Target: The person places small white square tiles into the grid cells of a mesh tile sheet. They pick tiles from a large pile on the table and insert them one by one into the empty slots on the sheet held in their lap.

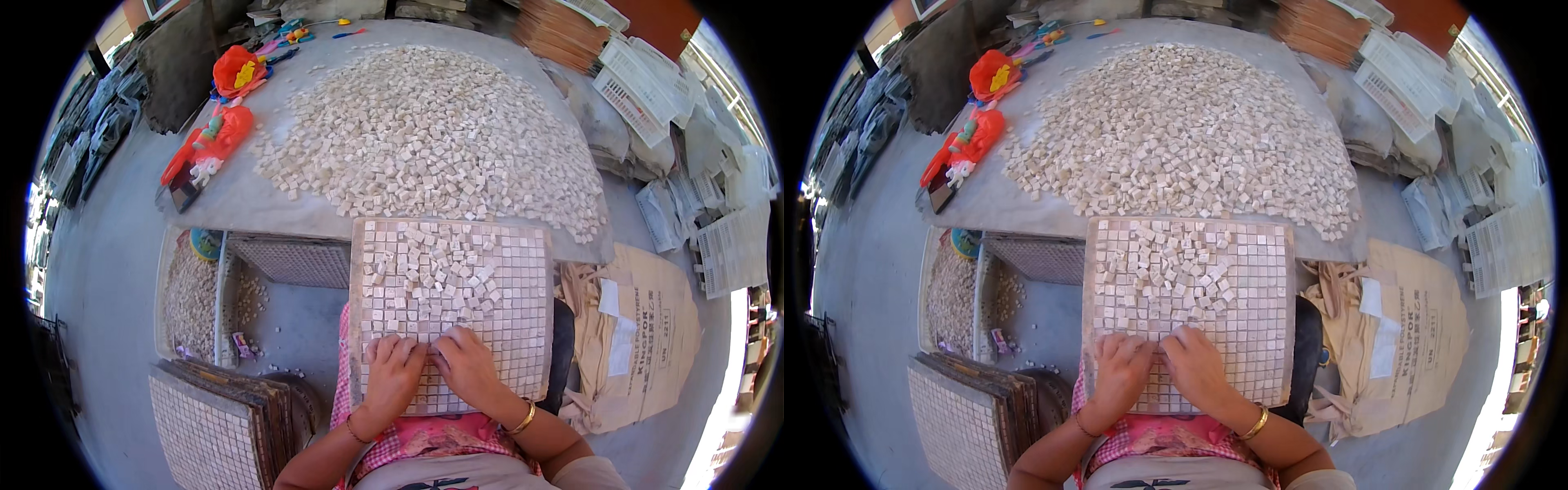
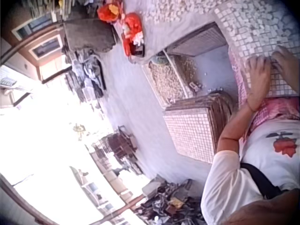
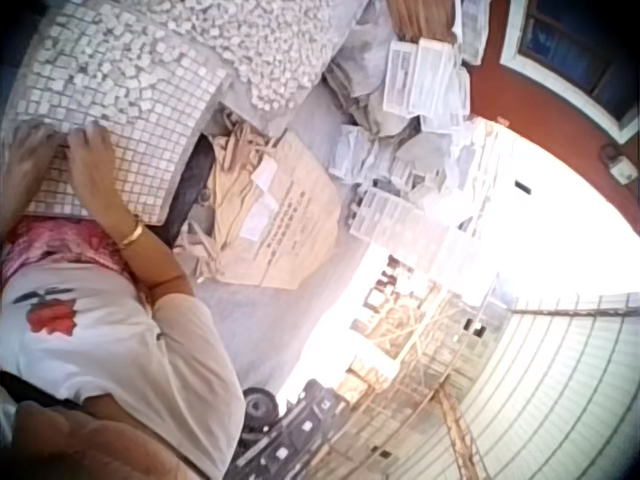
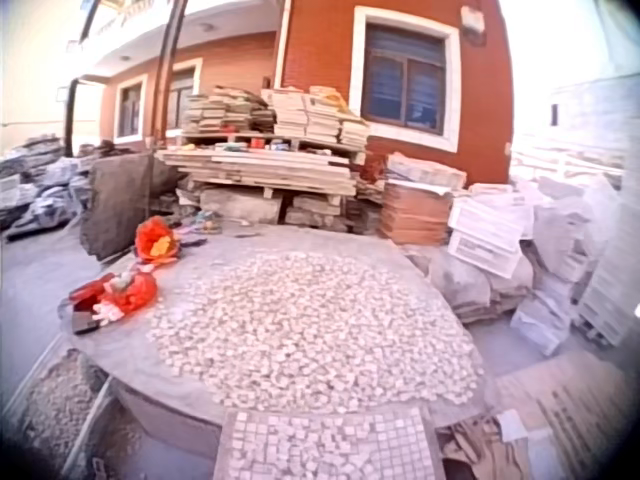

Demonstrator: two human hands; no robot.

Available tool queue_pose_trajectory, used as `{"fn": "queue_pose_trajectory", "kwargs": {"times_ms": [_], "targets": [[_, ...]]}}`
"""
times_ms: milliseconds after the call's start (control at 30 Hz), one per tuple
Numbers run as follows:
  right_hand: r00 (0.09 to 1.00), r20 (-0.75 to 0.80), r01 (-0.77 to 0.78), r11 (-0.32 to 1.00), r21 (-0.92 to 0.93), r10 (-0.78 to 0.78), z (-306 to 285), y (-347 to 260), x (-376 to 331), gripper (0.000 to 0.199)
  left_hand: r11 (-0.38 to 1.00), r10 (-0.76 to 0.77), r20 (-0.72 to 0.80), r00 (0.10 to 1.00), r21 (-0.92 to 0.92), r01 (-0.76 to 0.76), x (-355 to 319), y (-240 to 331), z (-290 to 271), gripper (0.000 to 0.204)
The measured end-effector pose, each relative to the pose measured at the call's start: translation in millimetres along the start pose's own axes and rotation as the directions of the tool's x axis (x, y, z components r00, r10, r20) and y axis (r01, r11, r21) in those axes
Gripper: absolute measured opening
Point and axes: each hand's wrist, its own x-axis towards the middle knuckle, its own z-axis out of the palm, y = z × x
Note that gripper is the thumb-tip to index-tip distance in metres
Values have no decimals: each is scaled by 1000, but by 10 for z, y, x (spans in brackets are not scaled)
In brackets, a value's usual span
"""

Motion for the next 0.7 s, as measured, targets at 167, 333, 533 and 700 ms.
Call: {"fn": "queue_pose_trajectory", "kwargs": {"times_ms": [167,333,533,700], "targets": [[999,-33,40,999,8,-39,90,49,-42,16,998,-53,-46,998,-26,51,55,48,32,20],[983,-67,-146,955,257,169,-207,86,-18,13,997,-17,-24,1000,-82,15,66,23,48,22],[850,364,-440,132,888,382,-452,253,-149,24,949,-80,82,993,-299,101,89,-24,-2,18],[898,363,-438,425,792,248,-383,248,-170,14,-266,-603,392,695,-920,288,185,-309,-484,6]]}}
